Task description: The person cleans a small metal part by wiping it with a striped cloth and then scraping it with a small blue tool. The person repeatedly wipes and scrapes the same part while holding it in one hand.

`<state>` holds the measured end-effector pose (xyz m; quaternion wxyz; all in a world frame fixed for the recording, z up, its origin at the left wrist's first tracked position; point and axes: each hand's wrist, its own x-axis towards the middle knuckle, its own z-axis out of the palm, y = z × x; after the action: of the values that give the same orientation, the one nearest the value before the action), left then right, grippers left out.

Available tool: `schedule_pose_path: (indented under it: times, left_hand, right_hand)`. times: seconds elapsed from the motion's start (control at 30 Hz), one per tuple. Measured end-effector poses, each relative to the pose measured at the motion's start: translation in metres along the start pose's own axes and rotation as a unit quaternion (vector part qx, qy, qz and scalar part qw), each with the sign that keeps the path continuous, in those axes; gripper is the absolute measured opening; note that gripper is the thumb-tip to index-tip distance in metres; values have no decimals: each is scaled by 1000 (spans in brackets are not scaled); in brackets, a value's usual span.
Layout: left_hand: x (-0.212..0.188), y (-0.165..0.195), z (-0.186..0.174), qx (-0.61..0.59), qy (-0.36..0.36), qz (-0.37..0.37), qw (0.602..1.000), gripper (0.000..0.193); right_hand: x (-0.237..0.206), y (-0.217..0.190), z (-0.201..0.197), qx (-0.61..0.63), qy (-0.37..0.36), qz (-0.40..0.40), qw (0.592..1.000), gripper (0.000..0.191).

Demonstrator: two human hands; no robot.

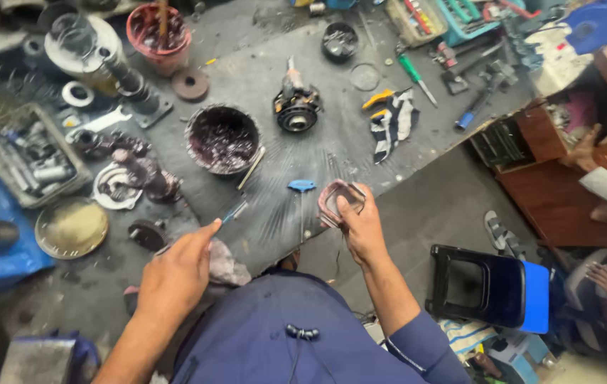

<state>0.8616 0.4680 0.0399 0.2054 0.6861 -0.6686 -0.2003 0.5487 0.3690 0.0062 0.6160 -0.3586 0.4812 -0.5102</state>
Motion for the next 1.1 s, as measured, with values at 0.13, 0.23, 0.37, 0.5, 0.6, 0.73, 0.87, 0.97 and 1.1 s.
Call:
schedule_pose_path:
  times: [0.13, 0.23, 0.37, 0.5, 0.6, 0.73, 0.87, 0.97, 1.1]
  left_hand:
    - [-21, -12, -10, 9, 5, -88, 996, 42]
    - [-43, -39, -32, 33, 48, -155, 986, 50]
    - [-59, -81, -48, 138, 40, -272, 951, 66]
    - [-43, -100, -36, 267, 74, -271, 922, 62]
    - [-26, -104, -28, 388, 99, -267, 877, 53]
    - [-21, -101, -23, 483, 94, -250, 834, 51]
    - [-19, -103, -22, 513, 59, -244, 821, 55]
    - [-17, -108, -30, 515, 81, -223, 824, 48]
    - [-21, -109, -48, 450, 47, -243, 858, 62]
  right_hand:
    - [-3, 22, -8, -53, -27, -3, 998, 57]
    - [-2, 33, -16, -36, -33, 26, 998, 58]
    - [1, 38, -26, -10, -47, 87, 995, 59]
    - [6, 39, -26, 7, -50, 100, 994, 55]
    - [11, 39, -23, 20, -68, 95, 993, 54]
    - [14, 37, -21, 26, -63, 94, 993, 55]
    - [14, 38, -19, 37, -72, 98, 992, 52]
    - [18, 36, -19, 66, -38, 128, 989, 53]
    - [27, 27, -18, 145, -43, 120, 981, 63]
